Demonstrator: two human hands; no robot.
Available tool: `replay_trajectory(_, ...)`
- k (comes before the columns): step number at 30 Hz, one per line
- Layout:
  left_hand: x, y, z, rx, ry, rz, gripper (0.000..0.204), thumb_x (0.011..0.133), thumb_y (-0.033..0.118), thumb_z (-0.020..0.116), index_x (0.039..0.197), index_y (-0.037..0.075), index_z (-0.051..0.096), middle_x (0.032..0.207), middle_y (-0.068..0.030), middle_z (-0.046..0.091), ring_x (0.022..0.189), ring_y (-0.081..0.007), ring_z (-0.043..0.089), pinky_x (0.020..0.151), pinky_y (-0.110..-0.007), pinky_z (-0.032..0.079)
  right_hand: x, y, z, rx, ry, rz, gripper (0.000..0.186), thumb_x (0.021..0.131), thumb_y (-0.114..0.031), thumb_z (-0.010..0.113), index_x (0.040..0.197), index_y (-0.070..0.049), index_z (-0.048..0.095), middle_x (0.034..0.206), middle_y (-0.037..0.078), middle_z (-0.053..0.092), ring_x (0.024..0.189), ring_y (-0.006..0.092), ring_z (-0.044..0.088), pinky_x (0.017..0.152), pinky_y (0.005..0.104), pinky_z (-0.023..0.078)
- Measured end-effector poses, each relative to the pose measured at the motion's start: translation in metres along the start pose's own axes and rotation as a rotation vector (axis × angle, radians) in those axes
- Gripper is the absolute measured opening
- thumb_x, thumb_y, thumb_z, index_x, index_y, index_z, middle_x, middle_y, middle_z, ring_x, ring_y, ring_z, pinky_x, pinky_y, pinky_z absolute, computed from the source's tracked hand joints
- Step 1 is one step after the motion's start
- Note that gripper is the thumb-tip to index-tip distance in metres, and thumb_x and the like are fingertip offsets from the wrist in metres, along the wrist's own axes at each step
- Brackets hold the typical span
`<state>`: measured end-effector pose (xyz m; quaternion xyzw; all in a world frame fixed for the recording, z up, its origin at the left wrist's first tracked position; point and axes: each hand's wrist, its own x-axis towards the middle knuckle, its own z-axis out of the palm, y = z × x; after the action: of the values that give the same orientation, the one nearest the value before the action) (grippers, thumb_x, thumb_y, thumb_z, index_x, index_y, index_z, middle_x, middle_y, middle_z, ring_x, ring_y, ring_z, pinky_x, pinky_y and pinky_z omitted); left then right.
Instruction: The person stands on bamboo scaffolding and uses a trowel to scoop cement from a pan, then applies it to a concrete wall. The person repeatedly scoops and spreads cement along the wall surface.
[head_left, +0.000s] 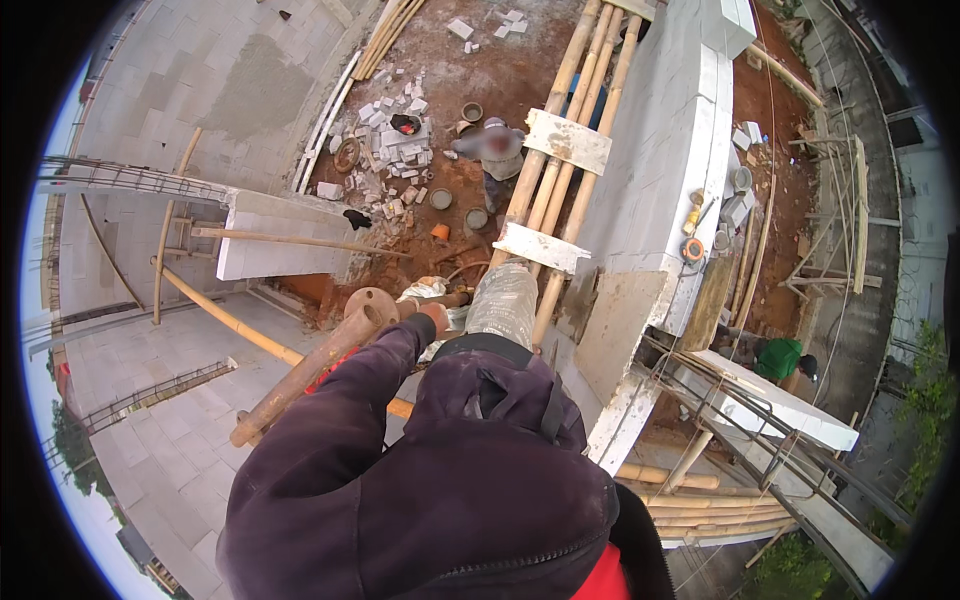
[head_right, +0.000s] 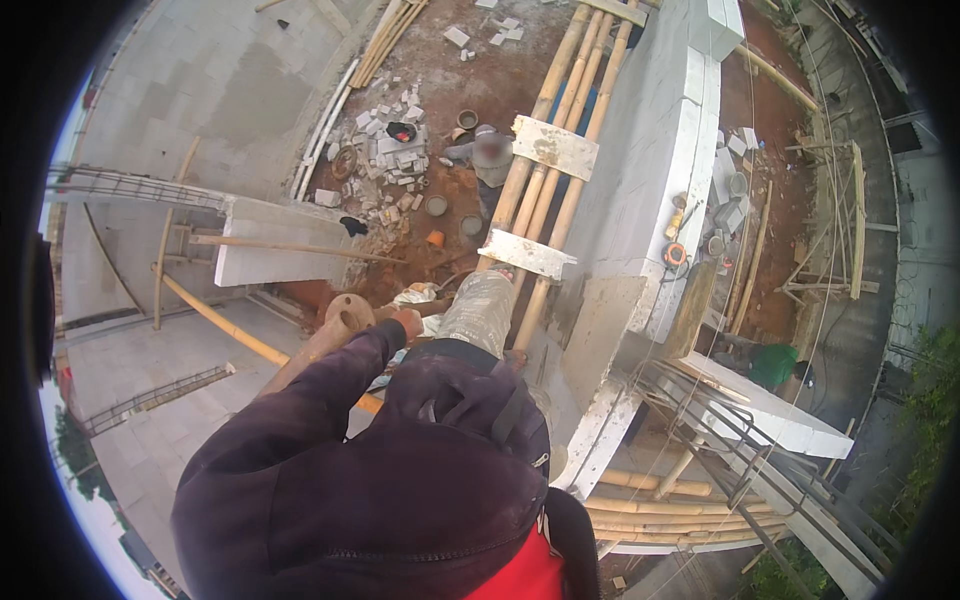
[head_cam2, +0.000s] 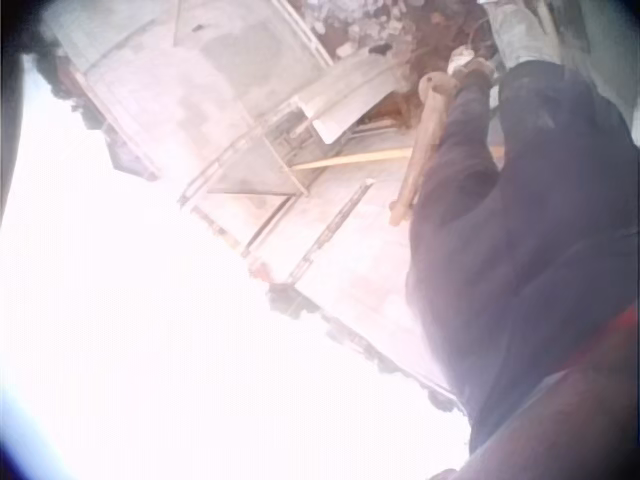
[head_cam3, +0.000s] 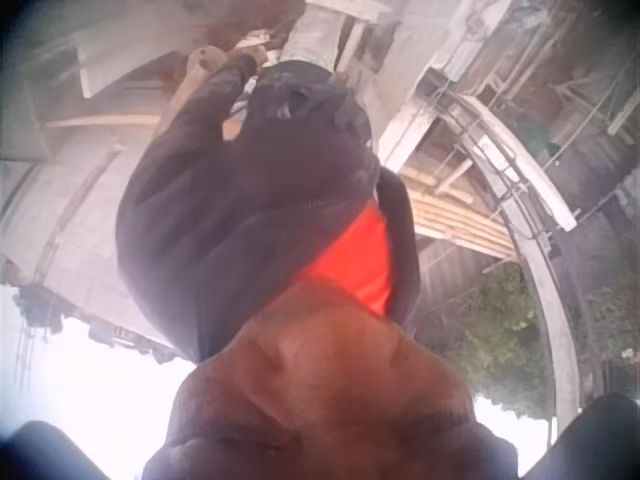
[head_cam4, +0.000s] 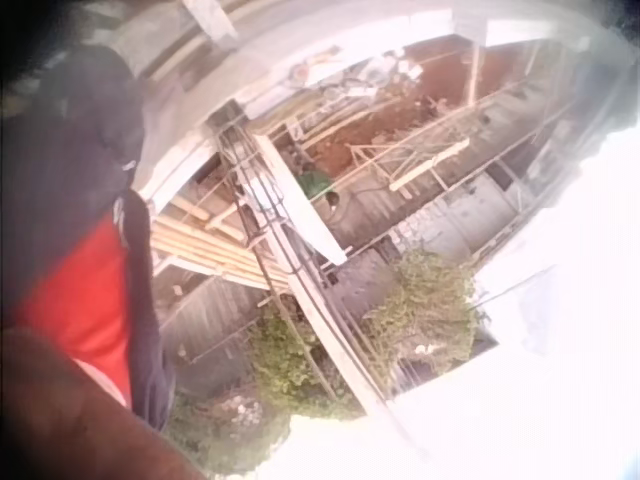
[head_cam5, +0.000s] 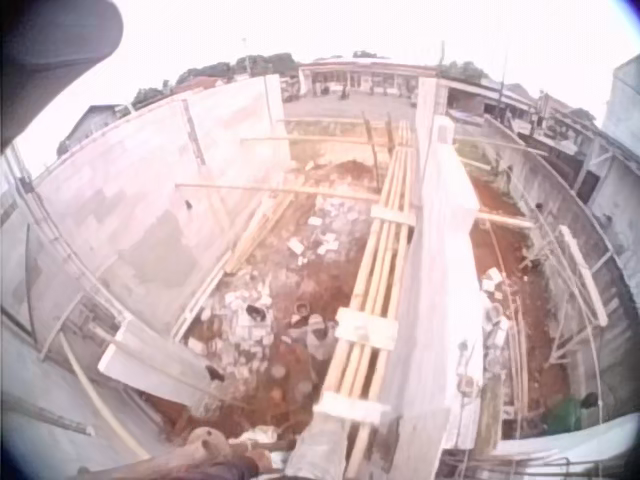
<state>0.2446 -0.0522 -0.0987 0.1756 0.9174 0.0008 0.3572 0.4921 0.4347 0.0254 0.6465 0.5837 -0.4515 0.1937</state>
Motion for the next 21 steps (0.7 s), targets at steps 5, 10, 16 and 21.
replay_trajectory(5,0.061,0.051,-0.099,-0.393,-0.062,-0.387,0.022,0.071,0.021,0.065,0.084,0.005,0.074,0.087,-0.0176,0.068,0.088,-0.03,0.067,0.074,-0.041,0.054,-0.049,-0.07,-0.004,-0.303,0.135,-0.157,0.027,0.067,-0.021,0.069,0.081,0.002,0.062,0.07,0.016,0.064,0.066,0.0248,0.065,0.062,0.0383,0.052)
replay_trajectory(10,0.112,0.007,-0.157,-0.223,-0.154,-0.126,0.029,0.082,0.028,0.058,0.09,0.004,0.072,0.103,-0.0168,0.066,0.099,-0.0312,0.063,0.083,-0.04,0.051,-0.092,-0.149,0.015,-0.514,0.179,-0.21,0.028,0.066,-0.019,0.07,0.079,0.003,0.06,0.065,0.016,0.062,0.061,0.0257,0.064,0.059,0.0399,0.052)
replay_trajectory(16,0.131,-0.021,-0.23,-0.492,0.082,-0.263,0.032,0.078,0.035,0.062,0.083,0.004,0.069,0.093,-0.0211,0.067,0.093,-0.0358,0.064,0.081,-0.044,0.05,-0.045,-0.209,0.046,-0.181,0.115,-0.256,0.018,0.067,-0.012,0.068,0.07,0.002,0.057,0.054,0.011,0.056,0.042,0.0228,0.054,0.042,0.0386,0.045)
replay_trajectory(21,0.118,-0.045,-0.183,-0.502,0.228,-0.334,0.023,0.078,0.024,0.062,0.085,0.003,0.067,0.081,-0.0209,0.067,0.084,-0.0385,0.065,0.075,-0.045,0.05,0.0,-0.267,0.058,-0.252,-0.013,-0.378,0.021,0.061,-0.016,0.068,0.06,0.003,0.058,0.053,0.012,0.057,0.048,0.0229,0.057,0.049,0.0365,0.046)
